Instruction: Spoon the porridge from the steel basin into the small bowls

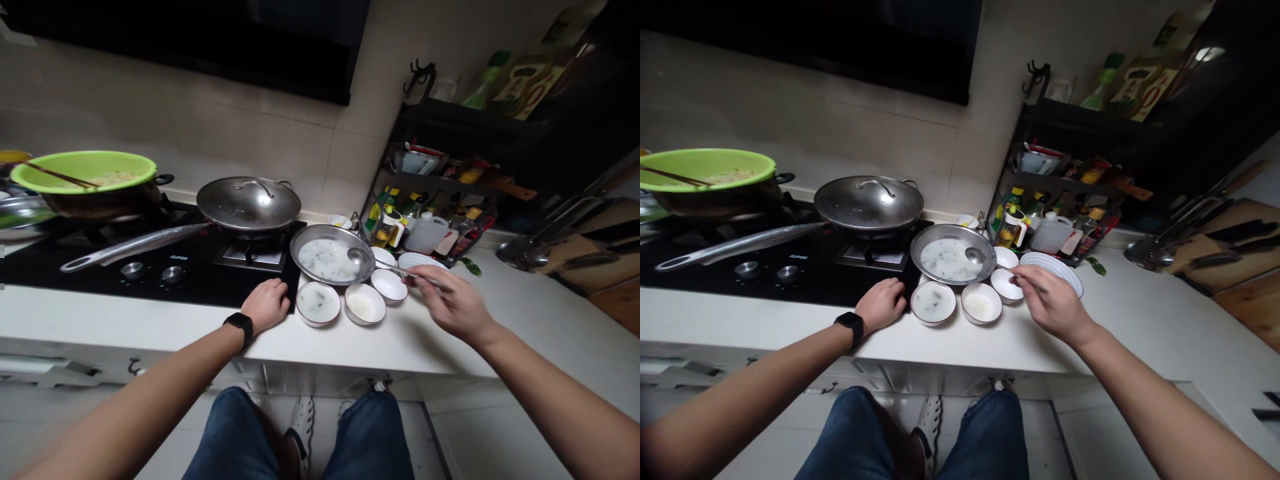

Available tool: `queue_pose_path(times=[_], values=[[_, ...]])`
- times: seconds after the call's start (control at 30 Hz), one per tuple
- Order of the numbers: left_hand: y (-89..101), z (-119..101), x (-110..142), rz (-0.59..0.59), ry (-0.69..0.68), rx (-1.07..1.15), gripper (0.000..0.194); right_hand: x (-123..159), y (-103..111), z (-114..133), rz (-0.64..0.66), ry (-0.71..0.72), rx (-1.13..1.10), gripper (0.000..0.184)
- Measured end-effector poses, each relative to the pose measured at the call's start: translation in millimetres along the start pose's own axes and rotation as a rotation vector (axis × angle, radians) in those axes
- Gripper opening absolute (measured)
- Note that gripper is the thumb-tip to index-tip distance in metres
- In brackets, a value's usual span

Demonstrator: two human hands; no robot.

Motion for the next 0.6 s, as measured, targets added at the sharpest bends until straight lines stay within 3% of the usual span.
queue_pose_path(times=[0.07,0.13,0.27,0.33,0.43,0.6], values=[[0.1,0,0,-0.003,-0.002,0.003,0.015,25,15,-1,-0.091,-0.091,0.001,0.022],[0.1,0,0,-0.006,-0.003,0.001,0.015,44,17,-3,-0.064,-0.085,-0.027,0.022],[0.1,0,0,-0.01,-0.007,-0.016,0.015,64,-4,-6,0.061,0.032,-0.034,0.02],[0.3,0,0,-0.013,-0.008,-0.023,0.015,70,-17,-13,0.055,0.001,-0.059,0.019],[0.0,0,0,-0.015,-0.008,-0.027,0.015,79,-30,-34,-0.066,-0.247,-0.244,0.028],[-1.6,2,0,-0.021,-0.008,-0.008,0.013,93,-46,-70,-0.253,-0.751,-0.754,0.04]])
Point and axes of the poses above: each hand's wrist, its own x-axis away from the middle knuckle, its own y-axis out of the back of the hand, z = x × y, the point moved 5 cm from there along -x, towards the middle knuckle, and after that the axes turned 11 degrees about z, right-handed, at the moved point
